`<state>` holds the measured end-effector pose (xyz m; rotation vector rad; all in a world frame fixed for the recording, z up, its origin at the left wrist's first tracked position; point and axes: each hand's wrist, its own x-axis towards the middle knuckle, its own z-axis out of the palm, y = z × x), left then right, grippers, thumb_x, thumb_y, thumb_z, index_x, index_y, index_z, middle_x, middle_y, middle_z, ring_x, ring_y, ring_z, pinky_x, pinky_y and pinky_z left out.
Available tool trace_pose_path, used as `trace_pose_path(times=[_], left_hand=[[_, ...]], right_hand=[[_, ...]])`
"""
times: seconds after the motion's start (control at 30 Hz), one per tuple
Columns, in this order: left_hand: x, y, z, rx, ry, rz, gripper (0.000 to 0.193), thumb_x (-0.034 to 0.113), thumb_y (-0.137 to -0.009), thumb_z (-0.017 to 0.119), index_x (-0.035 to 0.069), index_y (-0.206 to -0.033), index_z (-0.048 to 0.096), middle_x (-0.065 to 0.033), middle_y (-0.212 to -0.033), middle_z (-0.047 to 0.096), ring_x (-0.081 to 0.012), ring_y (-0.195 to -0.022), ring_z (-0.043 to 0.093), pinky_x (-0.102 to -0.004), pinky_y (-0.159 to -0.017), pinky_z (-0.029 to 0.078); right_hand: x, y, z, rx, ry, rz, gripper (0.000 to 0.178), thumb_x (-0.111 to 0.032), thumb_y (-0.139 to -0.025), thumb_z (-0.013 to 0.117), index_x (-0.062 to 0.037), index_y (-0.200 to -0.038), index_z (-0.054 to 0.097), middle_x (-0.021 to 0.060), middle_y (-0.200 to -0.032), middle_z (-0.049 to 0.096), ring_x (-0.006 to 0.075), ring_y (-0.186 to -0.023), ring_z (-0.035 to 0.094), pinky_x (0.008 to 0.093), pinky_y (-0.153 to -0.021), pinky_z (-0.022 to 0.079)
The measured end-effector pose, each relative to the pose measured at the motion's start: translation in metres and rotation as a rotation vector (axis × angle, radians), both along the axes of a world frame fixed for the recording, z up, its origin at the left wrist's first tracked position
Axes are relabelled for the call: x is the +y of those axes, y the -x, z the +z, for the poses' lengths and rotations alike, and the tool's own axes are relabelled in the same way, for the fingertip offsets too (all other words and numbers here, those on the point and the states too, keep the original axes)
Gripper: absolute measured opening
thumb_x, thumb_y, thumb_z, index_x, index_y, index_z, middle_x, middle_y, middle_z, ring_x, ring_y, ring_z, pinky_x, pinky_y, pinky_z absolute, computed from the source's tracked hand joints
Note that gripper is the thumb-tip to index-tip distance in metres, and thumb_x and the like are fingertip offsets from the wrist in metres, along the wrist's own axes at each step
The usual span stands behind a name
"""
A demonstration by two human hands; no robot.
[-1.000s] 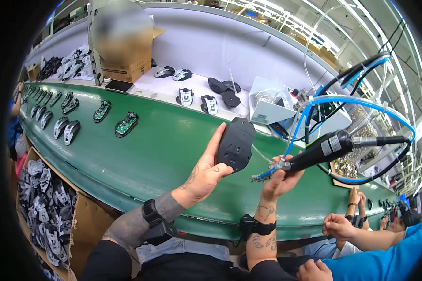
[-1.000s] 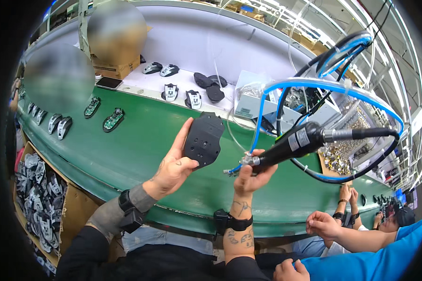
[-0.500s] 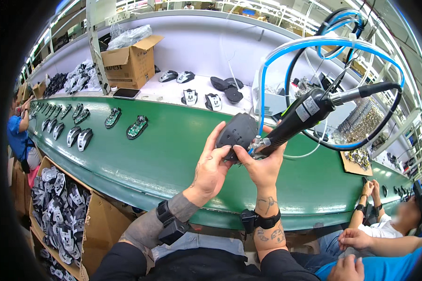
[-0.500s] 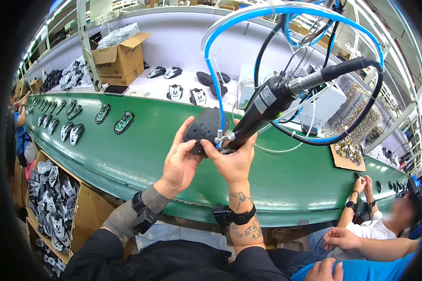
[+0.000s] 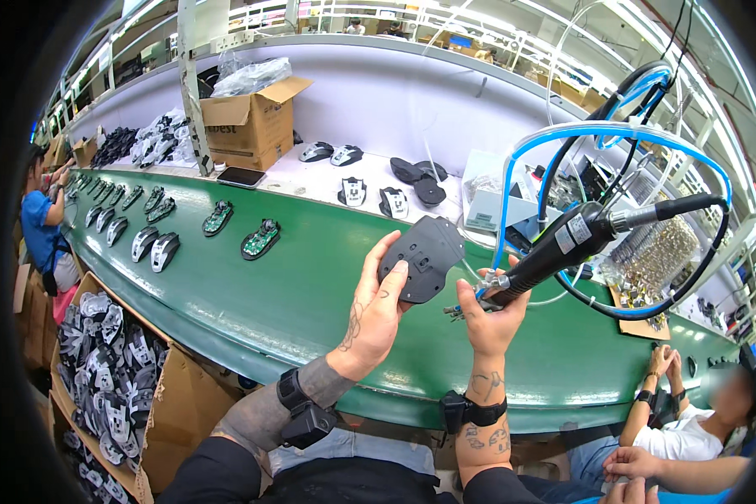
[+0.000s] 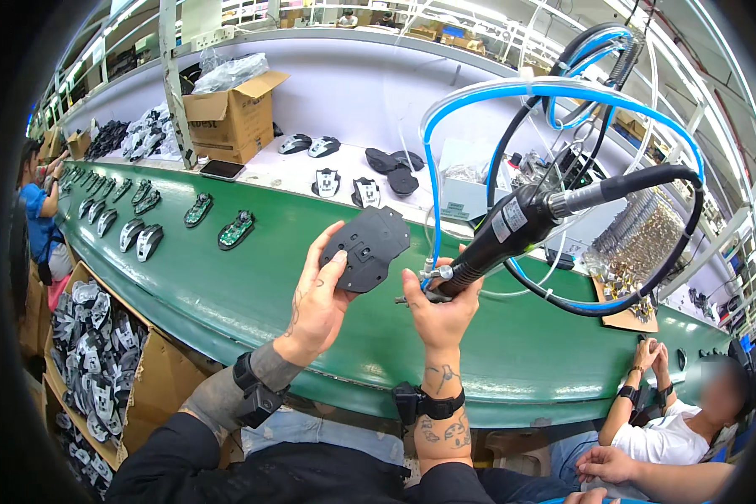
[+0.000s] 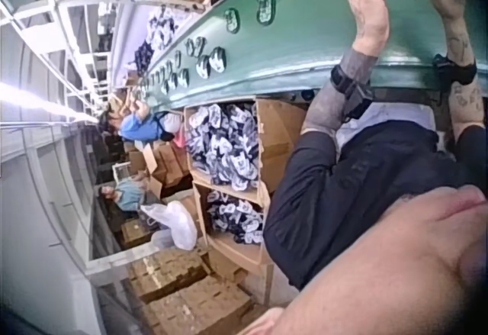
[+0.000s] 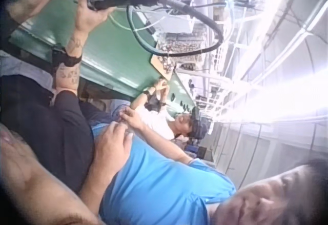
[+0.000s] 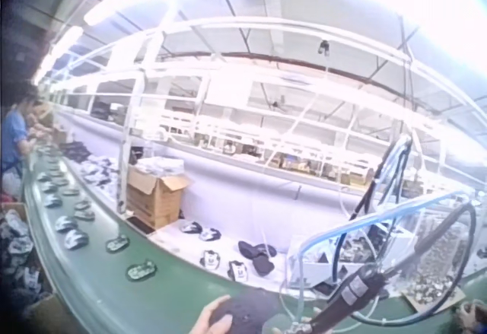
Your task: Use an electric screwdriver to fasten bottom plates onto computer mice on a factory assembly line.
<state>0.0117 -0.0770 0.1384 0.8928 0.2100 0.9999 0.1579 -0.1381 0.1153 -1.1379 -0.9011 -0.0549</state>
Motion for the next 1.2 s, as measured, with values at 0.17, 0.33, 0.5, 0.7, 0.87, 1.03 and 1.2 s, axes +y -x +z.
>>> trace_pose_path(times=[0.17,0.33,0.5,0.7,0.87,1.03,1.2], left_hand=[[-0.004,0.0,0.004,0.059,-0.019,0.045,0.044,0.019,-0.097,0.043,0.014,-0.138,0.029,-0.0047,-0.121,0.047,-0.0094,-0.102,0.05,-0.0258,-0.086,0.046],[-0.011,-0.001,0.009,0.051,-0.008,0.07,0.043,0.017,-0.097,0.044,0.014,-0.138,0.03,-0.005,-0.119,0.048,-0.0091,-0.101,0.051,-0.0246,-0.084,0.047],[-0.02,-0.006,0.008,0.073,-0.009,0.112,0.041,0.016,-0.097,0.045,0.012,-0.136,0.033,-0.0049,-0.121,0.048,-0.0087,-0.1,0.051,-0.0234,-0.082,0.047],[-0.027,-0.014,0.008,0.093,-0.023,0.098,0.042,0.019,-0.097,0.046,0.012,-0.136,0.034,-0.0055,-0.118,0.049,-0.0082,-0.097,0.051,-0.0239,-0.08,0.047],[0.006,0.024,-0.027,0.09,-0.121,0.294,0.04,0.013,-0.096,0.045,0.009,-0.134,0.035,-0.0064,-0.121,0.049,-0.0118,-0.105,0.052,-0.0278,-0.088,0.047],[-0.014,0.106,-0.048,0.097,-0.246,0.286,0.034,0.016,-0.094,0.05,0.006,-0.126,0.044,-0.005,-0.117,0.052,-0.0128,-0.108,0.049,-0.0279,-0.093,0.042],[-0.073,0.279,-0.066,0.336,-0.512,1.043,0.025,0.02,-0.094,0.05,0.007,-0.116,0.051,-0.007,-0.105,0.053,-0.0155,-0.099,0.051,-0.0272,-0.086,0.04]], right_hand=[[-0.003,-0.004,0.001,0.0,0.058,-0.029,0.071,-0.004,-0.067,0.078,-0.0014,-0.126,0.039,0.0062,-0.097,0.056,0.0109,-0.084,0.056,0.0242,-0.074,0.046],[-0.01,-0.006,0.004,-0.008,0.043,-0.058,0.069,-0.006,-0.066,0.078,-0.0013,-0.124,0.041,0.0053,-0.095,0.056,0.0116,-0.086,0.055,0.0252,-0.074,0.046],[-0.018,-0.015,-0.003,0.018,0.045,-0.041,0.067,-0.007,-0.067,0.078,-0.0016,-0.123,0.042,0.0039,-0.097,0.054,0.0095,-0.083,0.053,0.0226,-0.073,0.044],[-0.028,-0.032,0.012,-0.045,-0.04,-0.152,0.058,-0.008,-0.064,0.08,-0.0029,-0.112,0.046,0.0012,-0.086,0.055,0.0047,-0.066,0.049,0.0186,-0.058,0.043],[0.005,-0.013,-0.009,-0.075,0.083,-0.223,0.059,-0.009,-0.065,0.08,-0.0043,-0.114,0.048,0.0015,-0.092,0.055,0.0083,-0.071,0.049,0.0248,-0.065,0.043],[0.024,-0.049,-0.081,-1.194,0.668,-0.491,0.033,-0.008,-0.083,0.065,0.0081,-0.107,0.048,0.0158,-0.097,0.062,0.0199,-0.075,0.059,0.0317,-0.065,0.051],[-0.026,0.029,-0.079,-0.568,-0.011,-0.266,0.034,-0.008,-0.084,0.064,0.0085,-0.108,0.047,0.0163,-0.098,0.061,0.0204,-0.076,0.059,0.0318,-0.065,0.051]])
